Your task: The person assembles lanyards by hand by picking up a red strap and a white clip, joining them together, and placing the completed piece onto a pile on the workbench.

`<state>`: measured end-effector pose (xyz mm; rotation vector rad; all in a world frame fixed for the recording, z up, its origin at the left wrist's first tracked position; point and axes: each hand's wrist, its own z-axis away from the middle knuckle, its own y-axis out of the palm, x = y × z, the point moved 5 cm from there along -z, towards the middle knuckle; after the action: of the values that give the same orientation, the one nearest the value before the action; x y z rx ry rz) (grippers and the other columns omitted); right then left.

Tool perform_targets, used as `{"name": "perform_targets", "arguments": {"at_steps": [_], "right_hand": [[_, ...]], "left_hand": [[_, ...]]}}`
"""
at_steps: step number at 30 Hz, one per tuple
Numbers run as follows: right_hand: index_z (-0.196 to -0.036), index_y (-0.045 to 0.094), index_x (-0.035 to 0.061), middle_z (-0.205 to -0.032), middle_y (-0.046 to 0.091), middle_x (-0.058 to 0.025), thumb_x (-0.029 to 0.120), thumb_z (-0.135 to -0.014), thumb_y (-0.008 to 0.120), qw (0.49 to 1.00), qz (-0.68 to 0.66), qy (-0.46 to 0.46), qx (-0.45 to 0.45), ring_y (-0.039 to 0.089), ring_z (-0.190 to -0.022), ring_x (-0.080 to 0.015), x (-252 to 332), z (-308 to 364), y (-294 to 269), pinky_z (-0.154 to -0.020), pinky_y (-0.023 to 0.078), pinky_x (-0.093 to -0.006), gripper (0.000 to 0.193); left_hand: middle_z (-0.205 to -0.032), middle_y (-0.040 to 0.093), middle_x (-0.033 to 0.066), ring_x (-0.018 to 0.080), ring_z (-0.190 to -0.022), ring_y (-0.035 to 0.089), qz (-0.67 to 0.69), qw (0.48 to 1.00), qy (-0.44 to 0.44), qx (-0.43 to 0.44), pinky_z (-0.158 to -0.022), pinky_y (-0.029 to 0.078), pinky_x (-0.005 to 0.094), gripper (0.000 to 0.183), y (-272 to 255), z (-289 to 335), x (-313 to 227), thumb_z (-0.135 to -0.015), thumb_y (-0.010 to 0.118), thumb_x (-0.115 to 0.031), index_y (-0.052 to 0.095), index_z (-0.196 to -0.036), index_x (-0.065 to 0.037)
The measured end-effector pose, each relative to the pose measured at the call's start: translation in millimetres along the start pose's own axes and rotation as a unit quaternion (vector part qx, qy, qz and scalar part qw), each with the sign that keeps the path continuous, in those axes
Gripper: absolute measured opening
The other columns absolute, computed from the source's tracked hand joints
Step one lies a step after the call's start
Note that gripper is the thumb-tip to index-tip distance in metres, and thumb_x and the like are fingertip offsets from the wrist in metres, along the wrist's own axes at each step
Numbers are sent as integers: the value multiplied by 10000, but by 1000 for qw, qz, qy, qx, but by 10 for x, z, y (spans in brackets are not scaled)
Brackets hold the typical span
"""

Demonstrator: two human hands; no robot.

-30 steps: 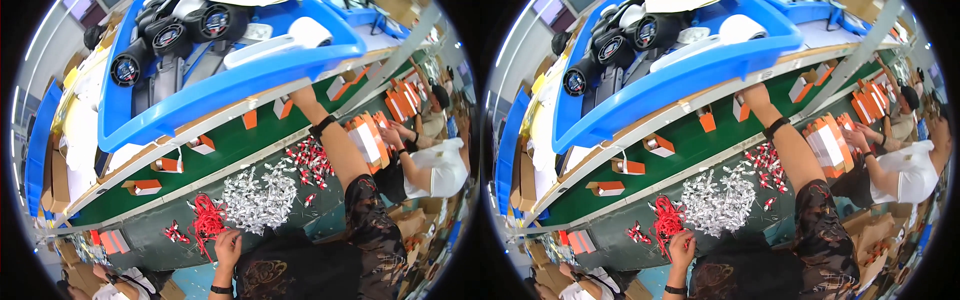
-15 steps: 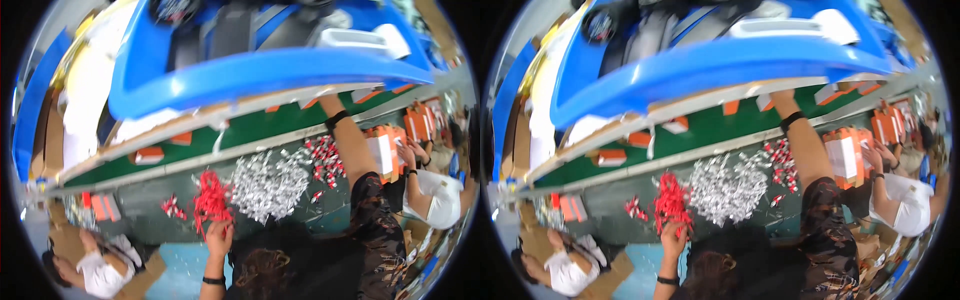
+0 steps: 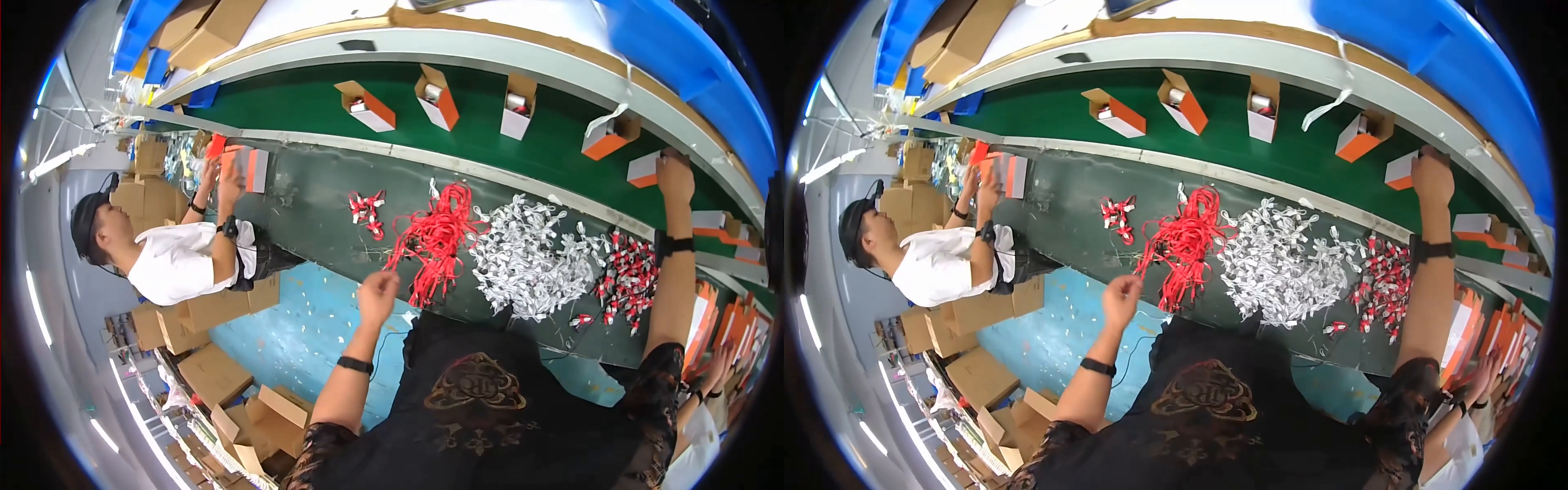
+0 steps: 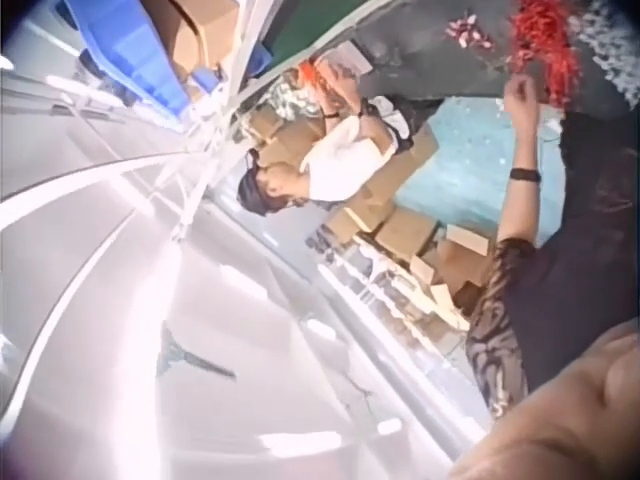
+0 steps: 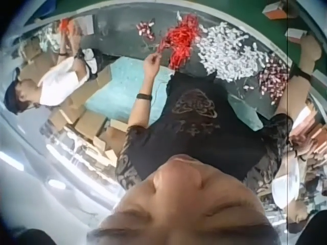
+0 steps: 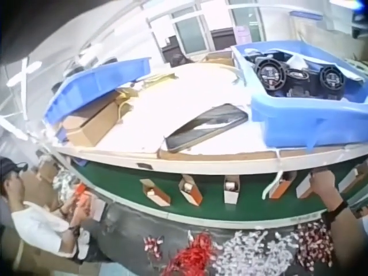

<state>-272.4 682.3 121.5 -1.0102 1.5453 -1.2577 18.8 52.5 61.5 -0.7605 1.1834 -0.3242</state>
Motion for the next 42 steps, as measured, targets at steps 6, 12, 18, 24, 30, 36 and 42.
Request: {"name": "perform_targets", "arguments": {"at_steps": [6, 12, 18, 24, 30, 36, 42], "right_hand": [[-1059, 652, 71, -904, 679, -187, 264, -883, 622, 986, -151, -61, -25, 669, -794, -363, 309, 989, -715, -682, 525, -453, 263], [-966, 688, 41, -818, 679, -159, 172, -812, 672, 973, -222, -28, 58, 660, -738, -338, 608, 2434, -968, -660, 522, -416, 203], [-937, 684, 33, -815, 677, -153, 158, -802, 701, 976, -196, -11, 92, 666, -718, -303, 704, 3317, -990, -646, 519, -389, 184], [-930, 678, 31, -840, 676, -150, 135, -791, 706, 955, -271, -78, 89, 657, -754, -326, 1243, 3539, -1215, -660, 509, -391, 176], [-1365, 506, 128, -1257, 601, -154, 150, -795, 748, 713, -628, -163, 265, 693, -824, -193, 2355, 3560, -1229, -752, 552, -320, 619], [-1170, 662, 101, -1007, 682, -120, 137, -794, 741, 756, -585, -272, 113, 669, -737, -214, 1790, 3529, -1235, -693, 526, -342, 386], [-1052, 697, 46, -793, 665, -40, 109, -823, 718, 645, -722, -47, 246, 533, -643, -63, 971, 3633, -811, -599, 455, -258, 238]], "left_hand": [[-806, 699, 113, 169, -773, 652, 99, 959, -247, -99, -728, 511, 341, 393, -25, -985, 1348, -790, 726, -396, 716, -899, -19], [-952, 716, 158, 338, -956, 676, -156, 955, -251, -34, -824, 522, 431, 507, 50, -1411, 860, -691, 753, -545, 738, -942, -104], [-860, 720, 112, 317, -803, 694, -210, 963, -157, -57, -725, 533, 427, 378, 25, -1373, 1258, -752, 755, -417, 730, -968, -107], [-698, 630, 10, 65, -628, 543, 152, 984, 12, -96, -575, 438, 241, 239, -189, -868, 726, -788, 780, -163, 699, -925, 16], [-659, 554, -52, 26, -554, 460, 211, 958, 79, 175, -506, 374, 195, 120, 75, 33, -668, -766, 753, -26, 687, -865, -10], [-716, 652, -5, 42, -616, 574, 191, 922, 133, 308, -556, 461, 203, 181, 798, 636, -1705, -729, 744, -10, 697, -903, 9], [-796, 699, 54, 105, -668, 655, 146, 921, 218, 288, -629, 525, 247, 220, 1372, 1047, -2154, -757, 777, -73, 689, -941, 9]]}}
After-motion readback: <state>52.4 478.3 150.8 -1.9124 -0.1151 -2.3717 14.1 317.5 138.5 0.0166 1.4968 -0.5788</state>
